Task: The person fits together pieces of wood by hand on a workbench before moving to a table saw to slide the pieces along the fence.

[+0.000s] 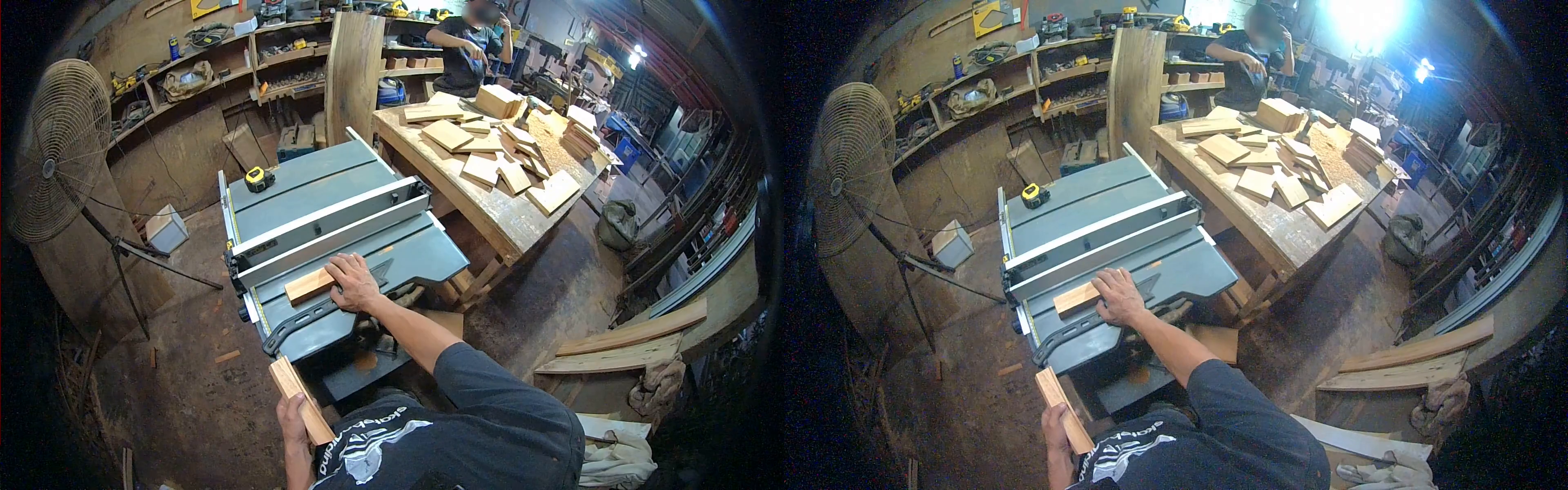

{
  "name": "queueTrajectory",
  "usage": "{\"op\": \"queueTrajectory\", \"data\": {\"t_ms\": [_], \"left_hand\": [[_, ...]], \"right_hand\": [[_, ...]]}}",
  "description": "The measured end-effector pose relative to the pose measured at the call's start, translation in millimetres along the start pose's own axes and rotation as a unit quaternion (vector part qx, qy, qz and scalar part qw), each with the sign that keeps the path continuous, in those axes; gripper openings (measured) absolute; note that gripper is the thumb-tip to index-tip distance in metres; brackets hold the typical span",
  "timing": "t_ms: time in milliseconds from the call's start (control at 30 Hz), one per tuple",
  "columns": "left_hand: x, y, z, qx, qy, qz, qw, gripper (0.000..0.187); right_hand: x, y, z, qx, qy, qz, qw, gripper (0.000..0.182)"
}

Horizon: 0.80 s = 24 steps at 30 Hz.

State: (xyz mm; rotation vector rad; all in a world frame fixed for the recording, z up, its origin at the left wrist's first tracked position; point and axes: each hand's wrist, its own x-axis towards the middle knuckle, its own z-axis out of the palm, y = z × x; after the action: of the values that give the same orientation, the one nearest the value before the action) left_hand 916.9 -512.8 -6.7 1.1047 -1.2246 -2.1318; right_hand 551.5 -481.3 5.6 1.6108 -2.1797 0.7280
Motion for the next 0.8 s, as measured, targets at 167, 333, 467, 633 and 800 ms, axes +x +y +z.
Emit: {"op": "queueTrajectory", "data": {"t_ms": [167,333,467,633,800], "left_hand": [[1,0,0,0.008,-0.005,0.009,1.000,0.027],[-10,17,18,-0.015,0.015,0.004,1.000,0.026],[-11,8,10,-0.010,0.011,-0.070,0.997,0.033],[-27,8,8,0.017,-0.025,-0.091,0.995,0.036],[-24,3,2,-0.071,0.001,-0.096,0.993,0.048]], "right_hand": [[-1,1,2,0.014,-0.008,0.008,1.000,0.059],[-2,3,4,0.017,0.006,0.000,1.000,0.057],[1,9,6,0.044,-0.029,0.021,0.998,0.059],[2,1,8,0.017,0.023,-0.003,1.000,0.054],[0,0,2,0.022,0.030,-0.018,0.999,0.052]]}}
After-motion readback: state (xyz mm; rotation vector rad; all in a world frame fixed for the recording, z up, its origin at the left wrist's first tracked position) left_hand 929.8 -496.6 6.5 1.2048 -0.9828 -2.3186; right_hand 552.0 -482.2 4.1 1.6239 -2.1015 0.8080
